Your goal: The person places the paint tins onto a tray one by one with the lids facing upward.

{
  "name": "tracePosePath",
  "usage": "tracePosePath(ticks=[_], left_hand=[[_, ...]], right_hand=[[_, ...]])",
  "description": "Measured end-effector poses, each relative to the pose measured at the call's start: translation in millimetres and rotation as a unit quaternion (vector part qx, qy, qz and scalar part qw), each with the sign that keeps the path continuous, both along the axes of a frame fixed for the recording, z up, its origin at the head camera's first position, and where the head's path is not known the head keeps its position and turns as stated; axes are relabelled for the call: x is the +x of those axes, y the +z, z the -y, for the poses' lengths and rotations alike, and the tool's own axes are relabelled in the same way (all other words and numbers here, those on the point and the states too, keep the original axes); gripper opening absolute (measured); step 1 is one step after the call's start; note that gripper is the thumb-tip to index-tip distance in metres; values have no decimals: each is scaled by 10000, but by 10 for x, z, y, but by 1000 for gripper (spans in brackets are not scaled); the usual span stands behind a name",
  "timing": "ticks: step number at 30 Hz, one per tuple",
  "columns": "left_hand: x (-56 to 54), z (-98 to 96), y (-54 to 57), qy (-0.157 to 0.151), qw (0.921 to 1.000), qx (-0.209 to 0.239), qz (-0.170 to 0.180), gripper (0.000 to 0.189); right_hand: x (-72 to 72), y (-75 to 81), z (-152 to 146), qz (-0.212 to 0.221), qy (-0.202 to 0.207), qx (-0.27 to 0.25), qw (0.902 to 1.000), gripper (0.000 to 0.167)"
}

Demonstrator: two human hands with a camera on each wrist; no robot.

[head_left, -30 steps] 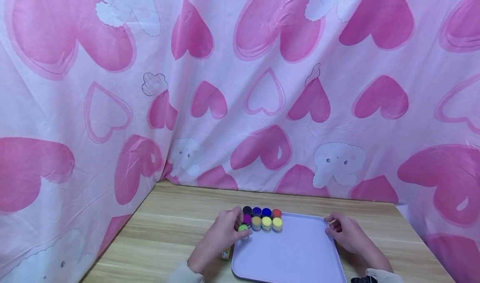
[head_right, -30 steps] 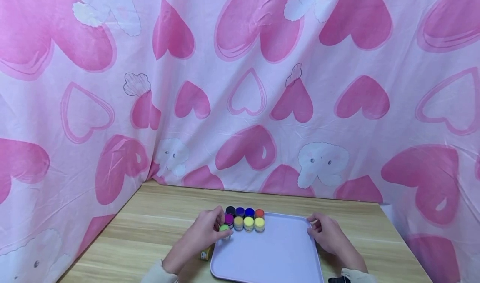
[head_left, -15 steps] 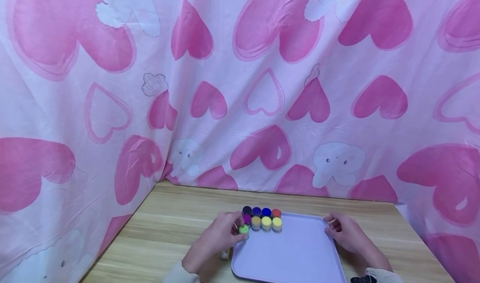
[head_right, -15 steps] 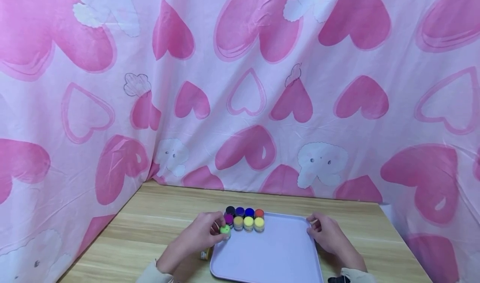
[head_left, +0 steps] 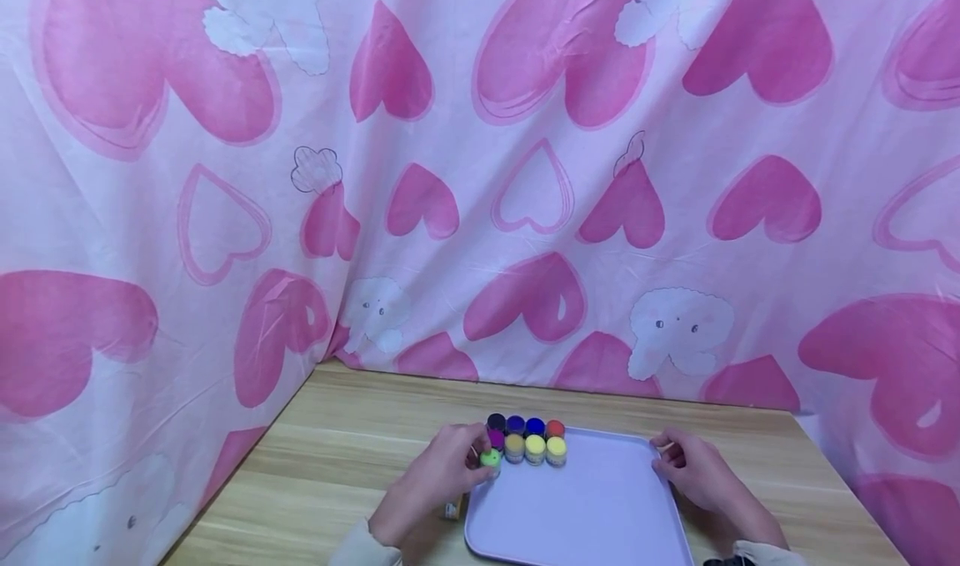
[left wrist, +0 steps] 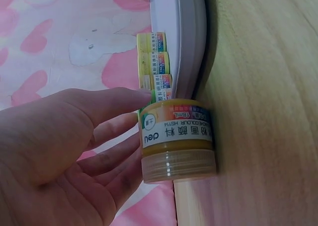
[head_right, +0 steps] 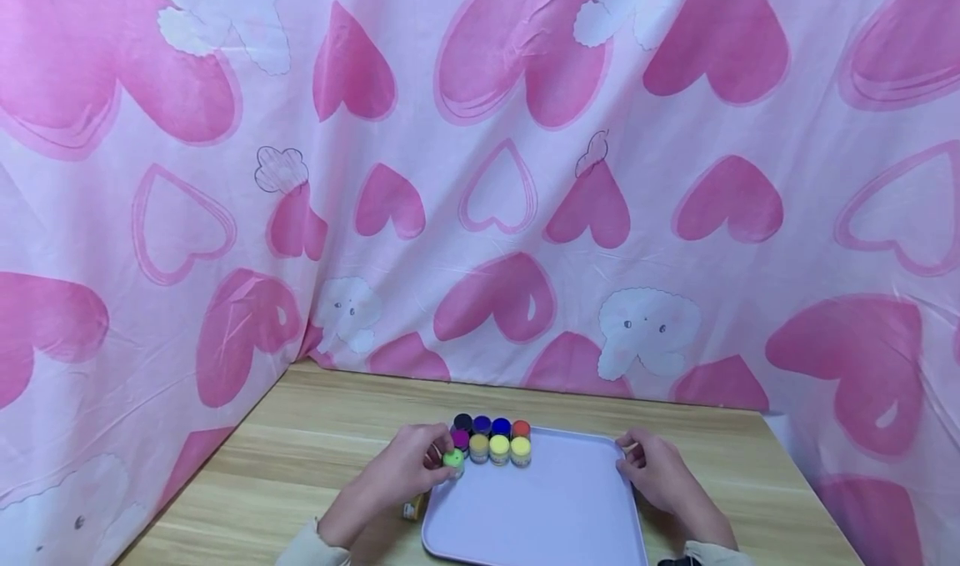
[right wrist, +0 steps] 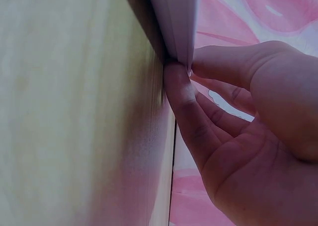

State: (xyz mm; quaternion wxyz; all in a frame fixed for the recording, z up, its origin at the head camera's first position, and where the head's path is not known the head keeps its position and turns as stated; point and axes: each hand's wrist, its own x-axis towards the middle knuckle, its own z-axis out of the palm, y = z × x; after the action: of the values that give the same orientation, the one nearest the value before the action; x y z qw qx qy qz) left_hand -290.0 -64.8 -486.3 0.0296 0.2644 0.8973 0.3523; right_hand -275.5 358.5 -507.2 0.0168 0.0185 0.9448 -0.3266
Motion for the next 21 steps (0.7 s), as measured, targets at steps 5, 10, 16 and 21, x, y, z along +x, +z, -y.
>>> tracePosePath(ticks=[5,10,16,21], left_hand=[[0,1,-3,-29,10000,17,-21,22],[-1,-3,-2,-26,10000,27,-14,22],[5,2,16,-75,10000,10,18,22],[16,11,26,-104,9999,-25,-61,21]], right_hand=[[-8,-13,-3,-7,-33,8,10000,30],[-6,-15,4,-49,-44,11,10000,29],[-3,-14,6,-35,-48,27,10000,30],[-5,-13,10,-37,-49,21,10000,29]])
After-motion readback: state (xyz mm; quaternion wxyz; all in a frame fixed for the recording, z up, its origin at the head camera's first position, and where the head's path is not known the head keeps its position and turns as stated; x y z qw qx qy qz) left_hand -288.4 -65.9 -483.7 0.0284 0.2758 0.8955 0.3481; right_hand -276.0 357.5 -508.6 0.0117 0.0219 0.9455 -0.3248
